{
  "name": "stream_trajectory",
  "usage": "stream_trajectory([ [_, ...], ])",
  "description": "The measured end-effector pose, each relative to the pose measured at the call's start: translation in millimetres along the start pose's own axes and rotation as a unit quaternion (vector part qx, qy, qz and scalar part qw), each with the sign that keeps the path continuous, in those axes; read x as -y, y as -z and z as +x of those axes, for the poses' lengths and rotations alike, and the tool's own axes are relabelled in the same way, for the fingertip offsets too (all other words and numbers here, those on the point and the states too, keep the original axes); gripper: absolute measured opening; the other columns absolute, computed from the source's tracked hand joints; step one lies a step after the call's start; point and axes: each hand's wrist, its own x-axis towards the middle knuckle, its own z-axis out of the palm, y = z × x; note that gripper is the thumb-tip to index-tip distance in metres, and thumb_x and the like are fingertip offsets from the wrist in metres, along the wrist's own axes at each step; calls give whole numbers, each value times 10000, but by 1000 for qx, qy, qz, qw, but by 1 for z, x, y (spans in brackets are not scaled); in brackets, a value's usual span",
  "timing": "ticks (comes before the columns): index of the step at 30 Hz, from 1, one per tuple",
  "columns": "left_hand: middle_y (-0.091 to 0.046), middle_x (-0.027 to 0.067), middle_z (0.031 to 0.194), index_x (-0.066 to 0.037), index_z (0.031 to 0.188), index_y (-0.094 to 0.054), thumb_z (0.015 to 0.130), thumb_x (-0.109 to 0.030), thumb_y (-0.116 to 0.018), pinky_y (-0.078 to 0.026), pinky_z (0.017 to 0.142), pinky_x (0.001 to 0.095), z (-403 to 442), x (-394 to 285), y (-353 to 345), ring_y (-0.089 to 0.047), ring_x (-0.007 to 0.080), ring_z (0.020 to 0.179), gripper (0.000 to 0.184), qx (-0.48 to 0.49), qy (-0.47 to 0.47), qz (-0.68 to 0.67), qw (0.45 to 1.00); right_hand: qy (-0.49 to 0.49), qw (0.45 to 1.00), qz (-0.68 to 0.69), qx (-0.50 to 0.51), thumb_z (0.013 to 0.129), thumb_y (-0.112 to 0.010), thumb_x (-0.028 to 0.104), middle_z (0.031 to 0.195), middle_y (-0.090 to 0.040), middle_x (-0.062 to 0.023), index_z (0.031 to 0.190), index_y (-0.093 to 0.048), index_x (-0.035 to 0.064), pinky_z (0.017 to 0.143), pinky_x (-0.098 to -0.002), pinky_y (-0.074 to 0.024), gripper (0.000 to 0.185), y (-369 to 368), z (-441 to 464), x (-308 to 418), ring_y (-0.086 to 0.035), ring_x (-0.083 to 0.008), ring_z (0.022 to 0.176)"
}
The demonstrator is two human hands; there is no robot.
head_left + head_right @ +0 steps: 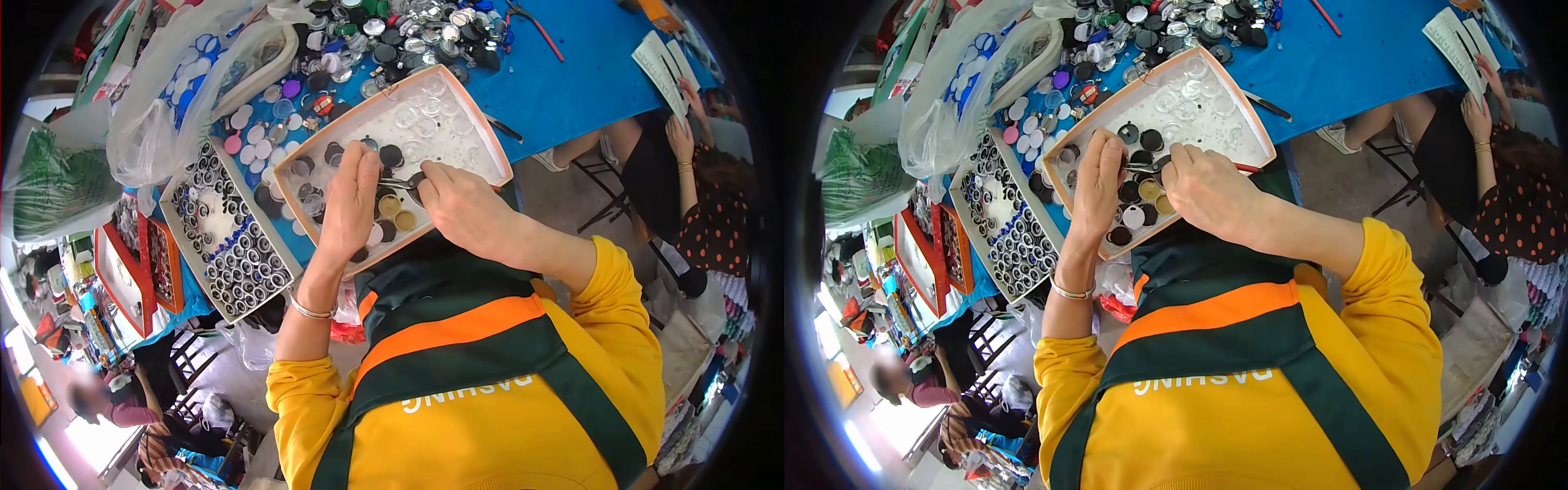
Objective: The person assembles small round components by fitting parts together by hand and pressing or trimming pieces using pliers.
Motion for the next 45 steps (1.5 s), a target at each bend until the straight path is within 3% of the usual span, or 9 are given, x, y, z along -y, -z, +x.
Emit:
stream_trajectory([
  [11,-444,91,705,1,836,-419,968,-240,-373,-380,623,312,10,1,-3,-388,161,649,279,58,11,27,998,13,999,-3,51,702,-563,63,752,-553,-145,757,-567,-42,584,-295,-534,118,7,-4,-9,-612,-232,703],
  [14,-438,50,713,-20,838,-430,975,-259,-360,-362,588,271,12,1,-5,-380,119,623,284,36,-11,-4,999,-1,991,128,39,721,-538,31,793,-590,-166,757,-570,-38,628,-347,-523,84,-3,-4,-21,-622,-271,737],
  [20,-467,46,736,-60,868,-438,982,-292,-341,-335,517,202,4,8,-26,-393,78,562,276,-144,-118,-174,967,-123,867,472,98,735,-411,-83,863,-645,-152,895,-612,-13,664,-288,-492,267,8,9,-29,-615,-211,731],
  [23,-480,62,744,-72,886,-434,971,-307,-366,-346,517,211,-3,5,-46,-409,103,564,259,-207,-67,-369,903,-176,715,652,182,729,-366,-99,863,-650,-97,889,-624,-29,670,-273,-488,311,8,8,-31,-583,-147,702],
  [26,-507,73,770,-75,890,-435,967,-308,-372,-365,531,212,-11,-2,-53,-439,113,592,253,-209,-18,-432,877,-166,686,674,219,724,-352,-104,872,-642,-47,915,-615,-34,690,-263,-482,333,12,4,-37,-556,-106,715],
  [30,-518,65,784,-60,851,-442,979,-268,-350,-364,535,202,-10,3,-48,-440,88,600,261,-204,-86,-169,960,-148,746,611,221,744,-367,-94,879,-636,-96,925,-604,-39,710,-268,-474,304,20,1,-41,-571,-150,756],
  [36,-454,22,699,-53,816,-446,981,-248,-345,-299,476,191,-3,-11,-35,-357,58,530,275,-142,-6,-162,976,-27,956,287,54,730,-476,-31,859,-600,-172,862,-559,-49,699,-346,-489,157,15,-5,-30,-611,-286,807],
  [38,-414,3,653,-58,814,-447,975,-257,-357,-268,463,191,3,-12,-22,-329,50,522,272,-67,48,-189,979,9,982,185,-22,719,-525,19,794,-586,-169,767,-554,-37,646,-361,-506,80,8,-5,-25,-624,-292,750],
  [45,-367,-27,622,-64,796,-451,968,-278,-372,-269,473,192,16,-12,-13,-319,39,529,285,67,86,-118,987,27,998,55,12,714,-545,44,768,-580,-160,768,-567,-39,606,-335,-531,101,8,-11,-26,-630,-277,724],
])
